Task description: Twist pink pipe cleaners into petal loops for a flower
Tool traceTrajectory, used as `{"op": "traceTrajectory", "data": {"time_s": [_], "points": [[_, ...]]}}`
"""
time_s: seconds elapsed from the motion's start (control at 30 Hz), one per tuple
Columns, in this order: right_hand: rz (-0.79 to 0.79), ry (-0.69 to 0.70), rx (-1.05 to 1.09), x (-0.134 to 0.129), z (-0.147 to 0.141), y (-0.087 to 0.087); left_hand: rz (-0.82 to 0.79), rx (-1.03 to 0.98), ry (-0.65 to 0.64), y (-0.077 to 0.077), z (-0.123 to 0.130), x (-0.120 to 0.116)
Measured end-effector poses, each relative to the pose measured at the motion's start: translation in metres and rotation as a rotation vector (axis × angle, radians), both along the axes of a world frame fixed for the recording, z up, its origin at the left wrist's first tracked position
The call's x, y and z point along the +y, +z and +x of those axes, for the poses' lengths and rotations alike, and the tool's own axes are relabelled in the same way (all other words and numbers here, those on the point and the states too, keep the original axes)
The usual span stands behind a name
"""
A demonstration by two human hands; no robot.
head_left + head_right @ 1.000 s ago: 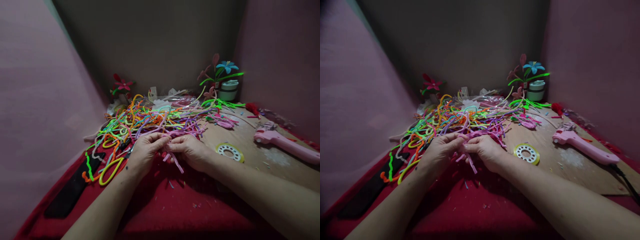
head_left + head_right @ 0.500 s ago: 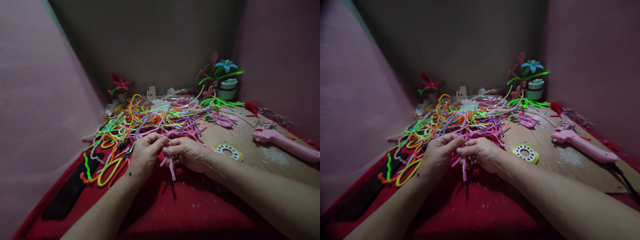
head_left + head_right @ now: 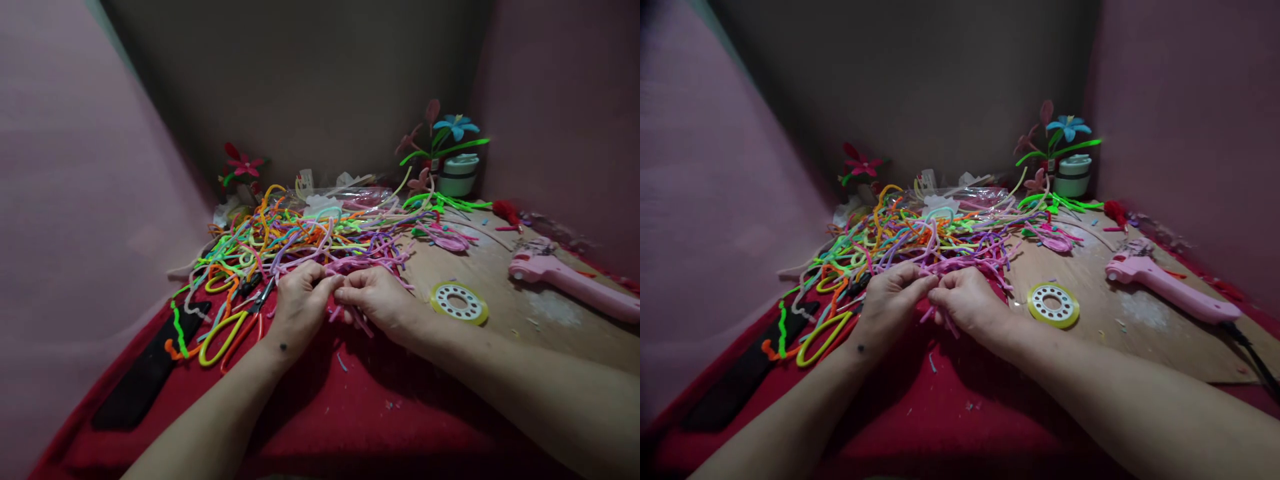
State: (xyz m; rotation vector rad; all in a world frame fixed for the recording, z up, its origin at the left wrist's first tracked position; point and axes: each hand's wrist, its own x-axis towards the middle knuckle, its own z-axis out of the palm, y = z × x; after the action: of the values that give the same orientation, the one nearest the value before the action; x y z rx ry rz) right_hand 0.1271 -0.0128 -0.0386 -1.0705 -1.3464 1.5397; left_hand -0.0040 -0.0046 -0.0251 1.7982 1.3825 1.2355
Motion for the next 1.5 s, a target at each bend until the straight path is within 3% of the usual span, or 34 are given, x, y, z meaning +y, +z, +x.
{"op": "traceTrajectory", "data": {"time_s": [0.17,0.3,0.53,0.7,0.93,1.23,1.33,1.5], "points": [[-0.006,0.014,0.074,0.0,0.001,-0.001,-0.01,0.019,0.005,-0.004,0.003,0.0],[-0.042,0.054,0.099,-0.001,0.0,-0.001,0.075,0.058,0.067,-0.002,0.003,0.003],[-0.078,0.003,0.073,-0.003,-0.001,0.003,-0.241,-0.375,-0.023,0.002,-0.006,0.012],[-0.101,0.02,0.104,0.001,0.001,0.0,-0.342,-0.246,-0.166,0.008,-0.012,0.007],[-0.15,0.085,0.35,0.008,0.003,-0.005,-0.242,-0.221,-0.078,0.008,-0.009,0.005],[-0.097,0.0,0.136,0.004,0.001,-0.004,-0.236,-0.23,-0.078,0.006,-0.009,0.005],[-0.074,-0.002,0.129,0.005,0.001,-0.005,-0.317,-0.299,-0.135,0.005,-0.009,0.006],[0.009,-0.051,0.054,0.005,0.0,-0.005,-0.368,-0.249,-0.221,0.004,-0.008,0.006]]}}
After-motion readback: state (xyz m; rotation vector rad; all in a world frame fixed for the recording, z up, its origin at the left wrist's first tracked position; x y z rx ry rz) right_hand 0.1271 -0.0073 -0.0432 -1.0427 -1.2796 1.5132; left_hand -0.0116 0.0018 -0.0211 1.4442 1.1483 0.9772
